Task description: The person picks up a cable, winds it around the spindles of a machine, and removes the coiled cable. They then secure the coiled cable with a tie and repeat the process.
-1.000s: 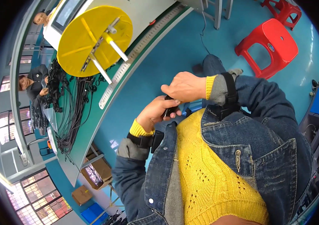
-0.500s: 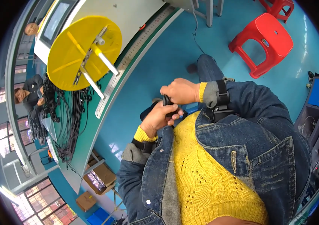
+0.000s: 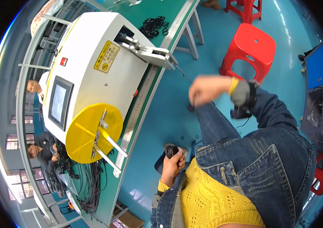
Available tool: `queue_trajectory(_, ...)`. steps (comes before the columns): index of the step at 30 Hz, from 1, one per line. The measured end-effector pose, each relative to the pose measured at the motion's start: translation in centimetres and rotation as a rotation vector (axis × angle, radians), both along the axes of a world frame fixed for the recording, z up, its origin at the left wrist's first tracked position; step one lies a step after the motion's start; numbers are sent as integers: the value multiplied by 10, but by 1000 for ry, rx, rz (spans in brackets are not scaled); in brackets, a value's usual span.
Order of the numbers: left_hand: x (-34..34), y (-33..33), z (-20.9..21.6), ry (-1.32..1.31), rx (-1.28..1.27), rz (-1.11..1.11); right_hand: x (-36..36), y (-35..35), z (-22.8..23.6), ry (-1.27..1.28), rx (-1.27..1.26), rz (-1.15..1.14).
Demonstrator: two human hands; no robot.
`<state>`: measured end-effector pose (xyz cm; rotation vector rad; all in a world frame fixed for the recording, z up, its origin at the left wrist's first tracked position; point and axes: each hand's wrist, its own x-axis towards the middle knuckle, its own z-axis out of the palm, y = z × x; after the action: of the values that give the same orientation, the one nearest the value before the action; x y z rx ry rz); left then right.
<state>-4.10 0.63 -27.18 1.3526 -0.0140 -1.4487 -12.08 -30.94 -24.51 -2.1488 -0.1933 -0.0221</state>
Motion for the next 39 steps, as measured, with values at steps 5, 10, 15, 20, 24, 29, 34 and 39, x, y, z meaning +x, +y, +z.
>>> queue_trajectory(5, 5, -10, -5, 11, -72, 30, 81, -125, -22, -516, -345, -873)
queue_trajectory(10, -3, -9, 6, -104, -6, 128, 152, -140, -29, -306, -575, -1023)
queue_trajectory(15, 0, 3, 0, -22, -37, 184, 174, -164, -34, -321, -362, -983)
queue_trajectory(20, 7, 3, -12, 46, -120, 190, 133, -156, -14, -204, 1033, -832)
queue_trajectory(24, 12, -8, -15, 62, -249, 199, 65, -74, -23, -111, 1387, -705)
queue_trajectory(29, 5, -26, -9, -218, -270, 263, -7, 75, -64, 340, 1282, -513)
queue_trajectory(34, 1, -9, -8, -283, -338, 357, 12, 151, -64, 534, 1291, -345)
queue_trajectory(39, -1, 22, -7, -463, -237, 399, 24, 180, -59, 604, 1191, -164)
